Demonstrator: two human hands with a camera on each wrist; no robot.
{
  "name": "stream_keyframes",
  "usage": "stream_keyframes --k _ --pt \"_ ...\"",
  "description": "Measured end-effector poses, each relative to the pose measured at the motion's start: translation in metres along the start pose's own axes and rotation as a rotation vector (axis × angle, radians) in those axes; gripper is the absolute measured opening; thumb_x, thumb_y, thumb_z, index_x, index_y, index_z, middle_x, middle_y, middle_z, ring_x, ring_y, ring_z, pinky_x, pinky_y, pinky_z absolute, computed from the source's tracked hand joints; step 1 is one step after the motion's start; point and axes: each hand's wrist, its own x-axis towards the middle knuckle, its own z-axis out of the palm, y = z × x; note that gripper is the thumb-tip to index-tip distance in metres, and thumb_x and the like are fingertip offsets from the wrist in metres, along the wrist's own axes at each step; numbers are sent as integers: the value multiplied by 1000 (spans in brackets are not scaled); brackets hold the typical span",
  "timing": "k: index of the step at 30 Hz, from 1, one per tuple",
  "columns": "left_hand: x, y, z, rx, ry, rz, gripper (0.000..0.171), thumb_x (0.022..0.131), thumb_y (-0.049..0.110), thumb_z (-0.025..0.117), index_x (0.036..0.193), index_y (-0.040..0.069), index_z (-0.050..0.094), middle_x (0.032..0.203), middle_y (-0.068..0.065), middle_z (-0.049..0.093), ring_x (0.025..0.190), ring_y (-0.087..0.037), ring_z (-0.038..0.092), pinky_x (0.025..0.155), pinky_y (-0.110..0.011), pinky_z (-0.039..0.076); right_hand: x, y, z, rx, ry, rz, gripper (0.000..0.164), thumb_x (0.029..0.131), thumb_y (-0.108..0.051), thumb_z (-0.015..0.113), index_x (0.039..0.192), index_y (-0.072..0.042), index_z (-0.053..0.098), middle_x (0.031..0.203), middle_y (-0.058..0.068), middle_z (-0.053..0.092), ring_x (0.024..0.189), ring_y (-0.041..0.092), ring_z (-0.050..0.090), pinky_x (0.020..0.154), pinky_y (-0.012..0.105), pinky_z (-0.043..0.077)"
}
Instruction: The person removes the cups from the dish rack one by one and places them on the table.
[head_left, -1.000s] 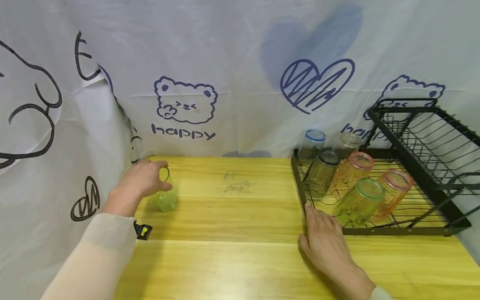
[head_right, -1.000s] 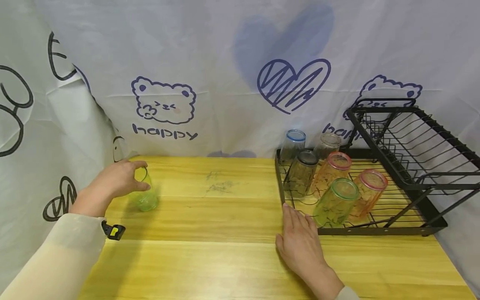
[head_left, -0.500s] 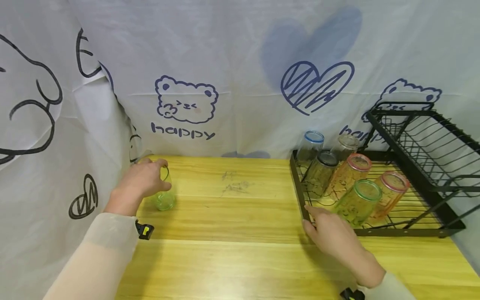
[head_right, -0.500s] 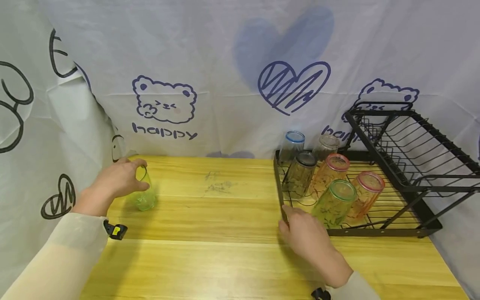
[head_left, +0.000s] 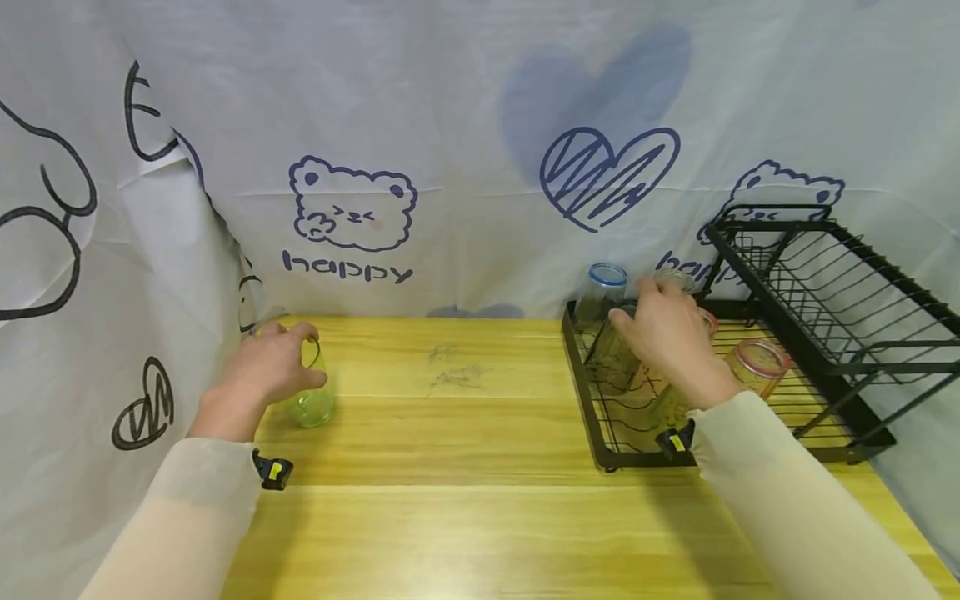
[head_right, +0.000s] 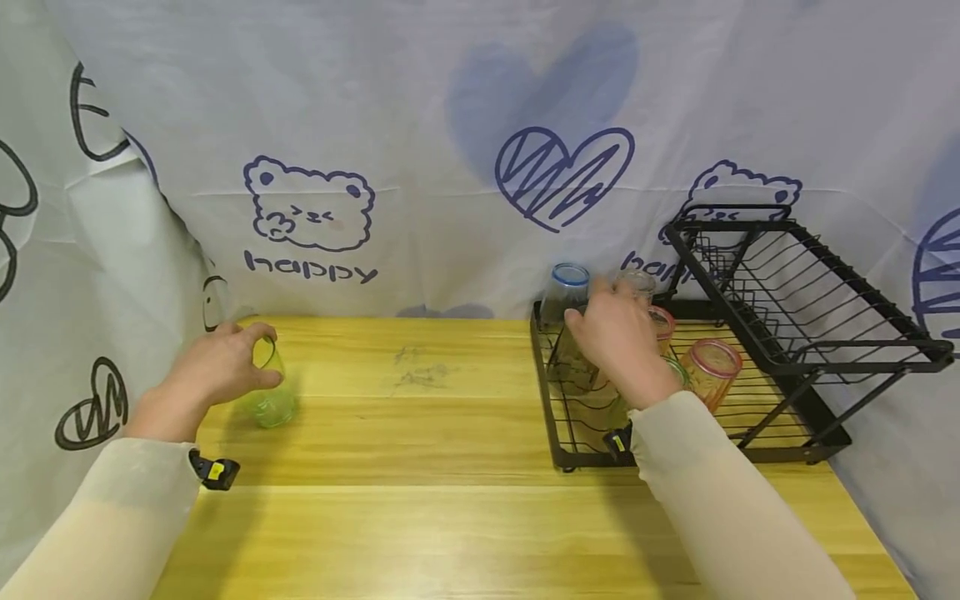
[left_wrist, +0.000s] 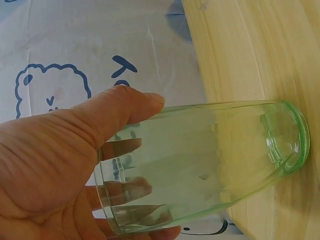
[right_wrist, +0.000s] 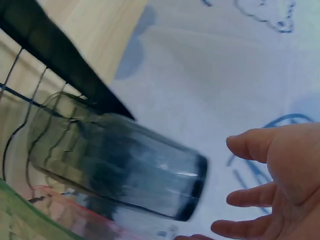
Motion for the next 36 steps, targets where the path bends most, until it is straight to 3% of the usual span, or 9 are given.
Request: stream_keyframes --k 5,10,22,30,36 --pt "1 0 0 1 11 4 77 92 36 76 155 6 43 152 -42 36 129 -68 43 103 -78 43 18 3 13 -20 -130 50 83 109 -44 52 161 12 22 155 46 31 136 64 40 107 75 40" --pt "2 1 0 4 14 7 76 92 35 76 154 6 44 151 -43 36 129 -68 44 102 -77 44 24 4 27 -28 -165 59 84 109 -45 52 163 11 20 155 47 30 134 64 42 104 73 45" --pt "1 1 0 8 7 1 78 91 35 77 155 5 44 151 -43 36 128 -68 45 102 -77 45 26 8 42 -8 -95 75 72 109 -40 53 162 2 30 152 46 31 115 60 57 88 69 53" --pt "2 0 0 2 7 -10 78 91 36 77 154 4 44 151 -44 36 127 -67 47 101 -77 45 24 8 46 -8 -54 24 53 109 -37 52 151 -6 46 136 43 41 87 47 61 68 57 53" --pt "1 2 0 -7 1 -22 76 91 34 77 153 3 45 149 -45 36 127 -67 47 103 -76 44 24 8 49 -6 -36 23 52 110 -40 52 150 -7 47 134 41 42 92 50 61 71 60 54"
